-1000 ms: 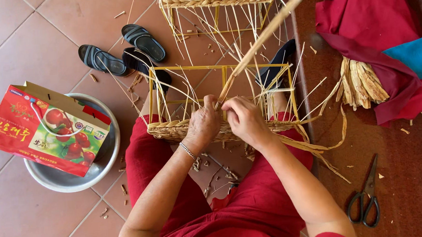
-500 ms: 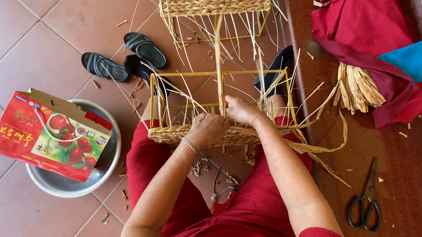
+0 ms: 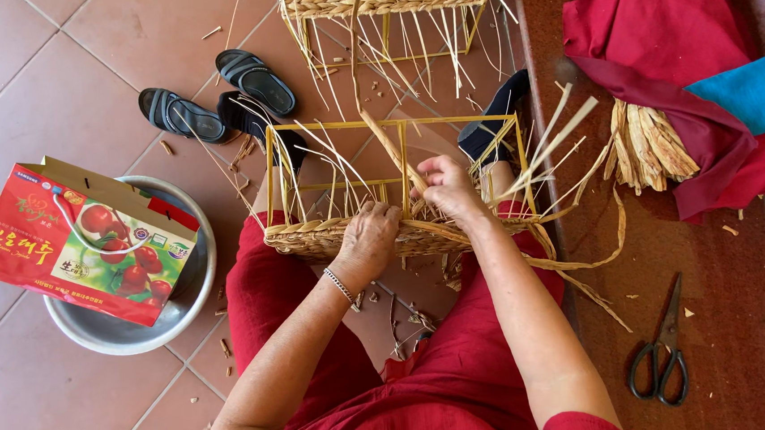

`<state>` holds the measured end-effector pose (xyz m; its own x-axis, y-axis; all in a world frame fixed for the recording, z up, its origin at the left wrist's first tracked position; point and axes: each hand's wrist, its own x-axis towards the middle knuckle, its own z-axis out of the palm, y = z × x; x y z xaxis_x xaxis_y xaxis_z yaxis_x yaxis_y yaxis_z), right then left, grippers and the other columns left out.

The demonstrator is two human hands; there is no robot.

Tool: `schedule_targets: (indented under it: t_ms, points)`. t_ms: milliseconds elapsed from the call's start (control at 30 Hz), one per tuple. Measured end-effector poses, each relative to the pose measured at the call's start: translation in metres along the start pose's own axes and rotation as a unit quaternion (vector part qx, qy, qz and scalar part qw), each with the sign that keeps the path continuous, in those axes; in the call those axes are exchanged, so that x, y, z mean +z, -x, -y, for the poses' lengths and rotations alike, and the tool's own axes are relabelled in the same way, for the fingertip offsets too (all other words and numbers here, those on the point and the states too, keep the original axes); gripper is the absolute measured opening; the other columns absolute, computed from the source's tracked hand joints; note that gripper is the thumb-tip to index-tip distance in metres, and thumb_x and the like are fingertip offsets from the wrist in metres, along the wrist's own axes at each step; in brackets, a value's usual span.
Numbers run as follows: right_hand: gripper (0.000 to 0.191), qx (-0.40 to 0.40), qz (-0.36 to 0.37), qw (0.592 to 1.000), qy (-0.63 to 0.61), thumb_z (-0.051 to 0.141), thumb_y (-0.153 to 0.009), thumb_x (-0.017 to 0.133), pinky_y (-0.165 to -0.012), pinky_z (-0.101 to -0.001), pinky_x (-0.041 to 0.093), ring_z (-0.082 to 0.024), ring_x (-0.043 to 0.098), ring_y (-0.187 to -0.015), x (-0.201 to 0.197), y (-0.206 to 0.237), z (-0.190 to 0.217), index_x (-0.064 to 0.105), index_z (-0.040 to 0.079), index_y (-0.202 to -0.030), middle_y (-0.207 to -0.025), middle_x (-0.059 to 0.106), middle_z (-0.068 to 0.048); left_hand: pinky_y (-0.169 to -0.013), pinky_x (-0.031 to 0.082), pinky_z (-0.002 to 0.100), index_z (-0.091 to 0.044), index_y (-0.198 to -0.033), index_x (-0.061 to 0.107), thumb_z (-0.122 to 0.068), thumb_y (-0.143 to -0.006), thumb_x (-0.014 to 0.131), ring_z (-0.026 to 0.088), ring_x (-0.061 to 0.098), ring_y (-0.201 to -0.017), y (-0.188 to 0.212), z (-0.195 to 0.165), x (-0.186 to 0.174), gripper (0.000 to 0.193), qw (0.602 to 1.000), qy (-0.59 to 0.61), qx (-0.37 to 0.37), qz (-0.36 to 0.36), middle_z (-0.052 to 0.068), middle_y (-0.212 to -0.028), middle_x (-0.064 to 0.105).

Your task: The person weaves a basket by hand, threading dried palm leaves through a metal frame. They use scissors to trim excess strands and continue weaving along the basket's edge.

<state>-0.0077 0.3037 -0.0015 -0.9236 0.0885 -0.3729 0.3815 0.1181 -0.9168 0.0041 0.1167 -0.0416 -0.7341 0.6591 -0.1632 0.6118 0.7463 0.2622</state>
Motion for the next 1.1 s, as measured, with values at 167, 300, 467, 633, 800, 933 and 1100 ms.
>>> schedule_targets:
  t_ms: [167,300,467,633,800,933,1100]
  points:
    - [0.03,0.022,0.046,0.996,-0.075,0.018,-0.097,0.068,-0.078,-0.0297,0.064,-0.015,0.068,-0.075,-0.004,0.002,-0.009,0.062,0.001,-0.12,-0.085,0.066,-0.004,-0.101,0.052,0.034,-0.014,-0.109,0.07,-0.004,-0.089,0.072,0.019,0.067,-0.099,0.004,0.004,-0.005,0.023,0.998,0.053,0.002,-0.014,0.002,-0.099,0.069]
    - [0.037,0.029,0.013,0.951,0.309,0.031,-0.109,0.061,-0.061,-0.0378,0.056,-0.019,0.061,-0.063,0.006,-0.003,-0.016,0.07,-0.005,-0.108,-0.077,0.064,-0.011,-0.093,0.053,0.034,-0.012,-0.112,0.069,-0.001,-0.075,0.076,0.022,0.064,-0.102,0.006,0.003,-0.011,0.04,0.999,0.038,0.014,-0.006,0.003,-0.099,0.069]
    - [0.027,0.061,-0.053,0.987,0.137,0.006,-0.099,0.046,-0.042,-0.0258,0.053,-0.012,0.064,-0.048,-0.006,-0.002,-0.018,0.06,-0.001,-0.121,-0.078,0.073,-0.012,-0.095,0.052,0.036,-0.01,-0.113,0.069,0.001,-0.077,0.074,0.025,0.064,-0.103,0.009,0.001,-0.013,0.038,0.997,0.044,0.025,-0.059,0.006,-0.1,0.069]
    - [0.041,0.06,-0.076,0.962,-0.256,-0.007,-0.089,0.05,-0.038,-0.0223,0.044,-0.01,0.054,-0.046,-0.031,0.012,-0.01,0.059,-0.008,-0.129,-0.082,0.071,-0.014,-0.095,0.051,0.038,-0.005,-0.119,0.064,0.001,-0.079,0.07,0.029,0.063,-0.106,0.012,0.004,-0.007,0.041,0.99,0.064,0.033,-0.124,0.012,-0.108,0.068]
    - [0.048,0.045,0.01,0.984,-0.172,0.012,-0.093,0.06,-0.036,-0.0227,0.041,-0.01,0.054,-0.045,-0.035,0.054,-0.011,0.051,0.001,-0.138,-0.073,0.067,-0.013,-0.096,0.052,0.039,-0.006,-0.114,0.065,0.001,-0.078,0.07,0.028,0.064,-0.105,0.01,0.003,-0.006,0.038,0.991,0.054,0.035,-0.12,0.011,-0.105,0.069]
    - [0.042,0.016,0.014,1.0,-0.011,0.033,-0.099,0.06,-0.036,-0.0236,0.038,-0.01,0.051,-0.046,-0.012,0.077,-0.033,0.061,0.002,-0.127,-0.067,0.062,-0.007,-0.092,0.054,0.038,-0.007,-0.107,0.069,0.001,-0.079,0.07,0.027,0.066,-0.098,0.011,0.004,-0.009,0.029,0.988,0.097,0.044,-0.116,0.008,-0.097,0.072]
    - [0.04,-0.112,0.034,0.961,-0.252,0.043,-0.107,0.059,-0.056,-0.0253,0.044,-0.011,0.053,-0.064,-0.023,0.132,-0.073,0.063,0.003,-0.106,-0.076,0.057,-0.001,-0.102,0.053,0.04,-0.008,-0.103,0.072,0.004,-0.078,0.068,0.023,0.069,-0.093,0.011,0.006,-0.008,0.028,0.98,0.065,0.084,-0.167,0.006,-0.092,0.073]
